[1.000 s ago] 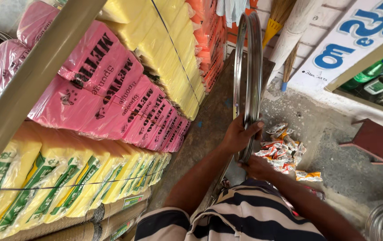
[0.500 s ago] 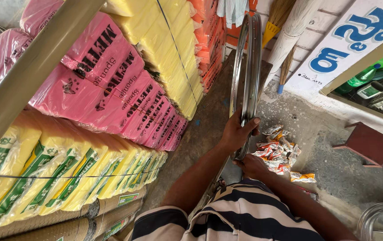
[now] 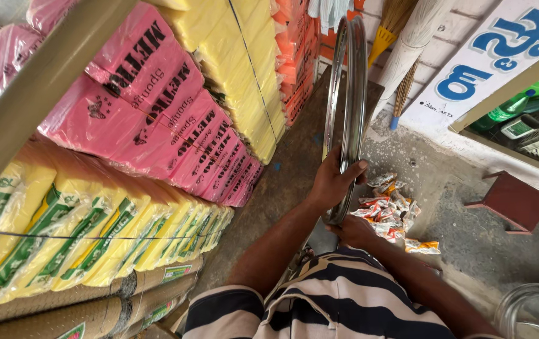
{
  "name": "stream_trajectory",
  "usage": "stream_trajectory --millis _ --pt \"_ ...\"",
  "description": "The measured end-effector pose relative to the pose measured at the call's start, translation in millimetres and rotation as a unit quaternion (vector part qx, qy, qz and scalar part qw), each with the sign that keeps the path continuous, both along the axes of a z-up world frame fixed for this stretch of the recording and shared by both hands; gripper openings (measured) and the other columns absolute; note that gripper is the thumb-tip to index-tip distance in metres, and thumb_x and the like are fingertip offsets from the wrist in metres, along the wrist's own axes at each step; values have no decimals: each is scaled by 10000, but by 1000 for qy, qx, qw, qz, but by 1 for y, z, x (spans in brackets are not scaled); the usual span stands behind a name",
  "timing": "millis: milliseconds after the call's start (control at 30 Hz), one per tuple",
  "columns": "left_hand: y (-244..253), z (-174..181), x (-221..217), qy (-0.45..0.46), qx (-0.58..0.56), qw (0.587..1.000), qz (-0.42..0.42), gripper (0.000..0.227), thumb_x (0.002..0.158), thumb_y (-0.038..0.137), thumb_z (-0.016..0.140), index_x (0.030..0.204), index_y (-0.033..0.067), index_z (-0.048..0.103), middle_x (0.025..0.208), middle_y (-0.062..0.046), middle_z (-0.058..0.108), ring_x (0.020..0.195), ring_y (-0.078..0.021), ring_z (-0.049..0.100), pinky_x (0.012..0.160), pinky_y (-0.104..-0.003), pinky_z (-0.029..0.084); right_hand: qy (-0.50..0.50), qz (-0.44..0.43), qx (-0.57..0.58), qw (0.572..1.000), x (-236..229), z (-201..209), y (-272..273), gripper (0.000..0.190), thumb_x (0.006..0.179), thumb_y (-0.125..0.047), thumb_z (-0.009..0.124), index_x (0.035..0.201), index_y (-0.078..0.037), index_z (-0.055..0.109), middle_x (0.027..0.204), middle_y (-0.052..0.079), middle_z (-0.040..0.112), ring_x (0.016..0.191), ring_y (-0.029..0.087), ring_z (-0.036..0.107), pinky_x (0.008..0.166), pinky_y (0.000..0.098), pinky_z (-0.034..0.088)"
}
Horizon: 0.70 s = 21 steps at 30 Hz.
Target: The person repeatedly picks up a metal rim from a stack, lifts it, and places it onto a growing pile on the floor. The action is performed one at a time in a repetitive loop.
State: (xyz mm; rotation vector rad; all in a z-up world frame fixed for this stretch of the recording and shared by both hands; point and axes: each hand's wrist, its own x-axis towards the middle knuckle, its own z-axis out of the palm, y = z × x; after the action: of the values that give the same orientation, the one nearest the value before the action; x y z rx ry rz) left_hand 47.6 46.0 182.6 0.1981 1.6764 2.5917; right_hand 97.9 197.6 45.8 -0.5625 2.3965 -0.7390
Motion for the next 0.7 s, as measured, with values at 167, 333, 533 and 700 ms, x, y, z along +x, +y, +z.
stream_trajectory --millis 167,333,533,700 --pt "-1 8 2 -23 6 1000 -5 367 982 204 724 1209 5 517 894 -36 648 758 -117 657 697 -295 555 -76 1 78 994 -15 9 11 559 1003 -597 529 1028 -114 810 894 78 806 911 247 773 854 431 579" --pt "-2 14 10 -54 -42 998 4 411 958 200 722 1259 18 510 885 -30 649 755 -109 654 662 -293 553 -14 -42 -7 999 -44 71 35 503 828 -565 684 1102 -148 748 948 77 790 918 255 760 836 437 578" --pt "-1 2 3 -38 3 999 -1 412 979 196 734 1253 -5 501 922 -49 648 781 -125 668 704 -312 574 -19 -7 57 998 2 7 -6 487 911 -582 624 1171 -181 719 1022 98 756 970 280 730 857 450 553" --pt "-5 6 7 -51 -59 997 -1 436 958 210 734 1274 17 504 923 -43 653 800 -120 681 733 -302 590 -59 -31 93 993 -9 44 -3 506 993 -579 570 1053 -114 762 908 139 766 906 298 745 837 465 551"
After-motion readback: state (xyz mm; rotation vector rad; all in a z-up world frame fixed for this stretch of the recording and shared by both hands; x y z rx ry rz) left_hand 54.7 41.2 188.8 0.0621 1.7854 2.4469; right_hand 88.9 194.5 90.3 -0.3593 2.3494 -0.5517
